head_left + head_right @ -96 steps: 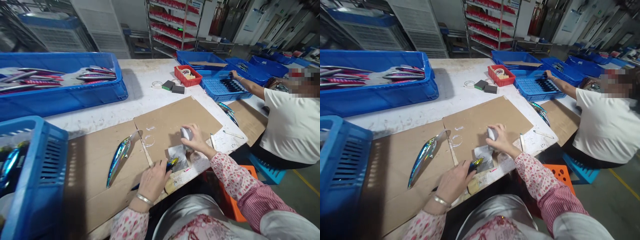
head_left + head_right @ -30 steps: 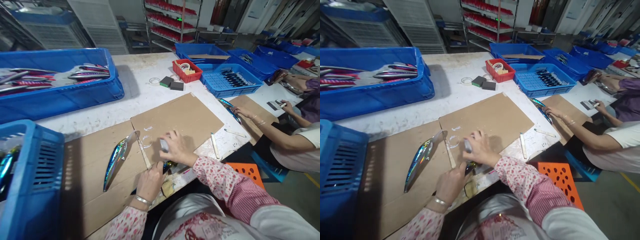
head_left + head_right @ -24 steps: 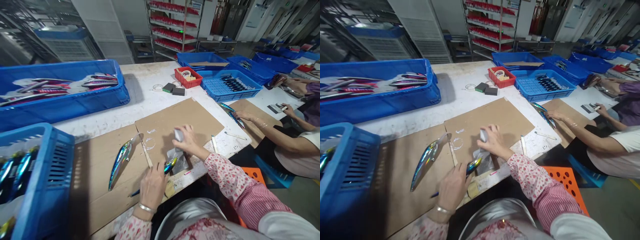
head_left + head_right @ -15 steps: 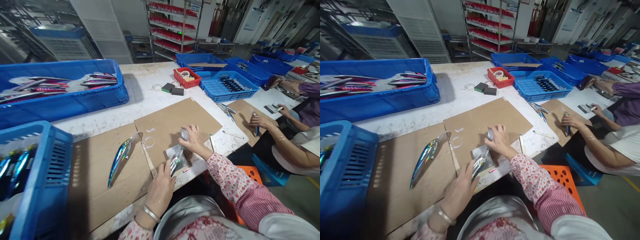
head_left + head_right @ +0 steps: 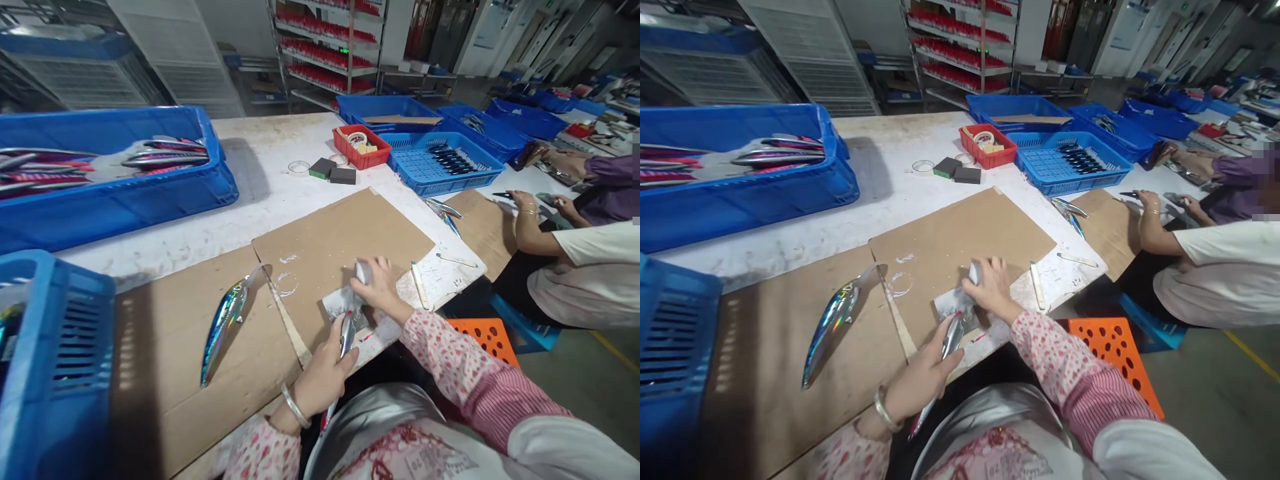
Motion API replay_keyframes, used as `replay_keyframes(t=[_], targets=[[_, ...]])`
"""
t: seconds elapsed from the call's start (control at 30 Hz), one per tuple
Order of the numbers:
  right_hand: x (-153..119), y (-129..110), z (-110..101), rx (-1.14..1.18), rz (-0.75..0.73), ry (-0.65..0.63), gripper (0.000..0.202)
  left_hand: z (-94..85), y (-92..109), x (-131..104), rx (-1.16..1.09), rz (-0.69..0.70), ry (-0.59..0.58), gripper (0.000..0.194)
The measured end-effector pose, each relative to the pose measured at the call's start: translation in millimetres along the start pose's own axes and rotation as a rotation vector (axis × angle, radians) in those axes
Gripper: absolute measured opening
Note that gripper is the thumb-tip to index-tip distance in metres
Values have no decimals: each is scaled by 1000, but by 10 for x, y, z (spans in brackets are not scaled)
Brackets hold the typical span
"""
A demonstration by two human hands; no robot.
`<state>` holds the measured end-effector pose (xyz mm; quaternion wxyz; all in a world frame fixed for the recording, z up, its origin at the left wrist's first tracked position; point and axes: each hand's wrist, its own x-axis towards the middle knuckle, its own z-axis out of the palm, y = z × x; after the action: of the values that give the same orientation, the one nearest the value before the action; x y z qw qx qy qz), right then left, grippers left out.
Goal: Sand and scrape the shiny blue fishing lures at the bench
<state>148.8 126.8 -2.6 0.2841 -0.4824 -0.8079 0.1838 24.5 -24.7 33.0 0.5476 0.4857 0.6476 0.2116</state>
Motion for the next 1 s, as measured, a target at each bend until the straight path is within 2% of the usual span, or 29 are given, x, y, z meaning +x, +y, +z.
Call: replay_keyframes(t=[0.1, 0.27, 0.43, 0.57, 0.67, 0.73, 0.83, 0.9, 1.0], targets=[[58, -5, 3, -64, -1, 59, 49, 22, -23, -6, -29, -8, 10, 65], [5, -58, -2, -14, -65, -32, 48, 56, -13, -16, 8, -4, 30, 65], [66, -68, 6, -113, -36, -5, 51, 111, -16, -23, 112, 14, 92, 64], [39, -90, 7, -31, -111, -83, 52, 146, -87, 1, 129, 52, 144, 64], [93, -100, -17, -116, -73, -72, 49, 148, -95, 7, 89, 52, 148, 66], [107, -112, -27, -147, -98, -86, 50, 144, -73, 5, 67, 37, 138, 68], [97, -124, -10, -72, -187, -190, 52, 135, -31, 9, 5, 47, 164, 73], [143, -119, 6, -58, -161, -205, 51, 120, -25, 6, -46, 25, 150, 75], [300, -125, -8, -119, -85, -142, 50, 65, -101, -26, -42, -82, 96, 77]])
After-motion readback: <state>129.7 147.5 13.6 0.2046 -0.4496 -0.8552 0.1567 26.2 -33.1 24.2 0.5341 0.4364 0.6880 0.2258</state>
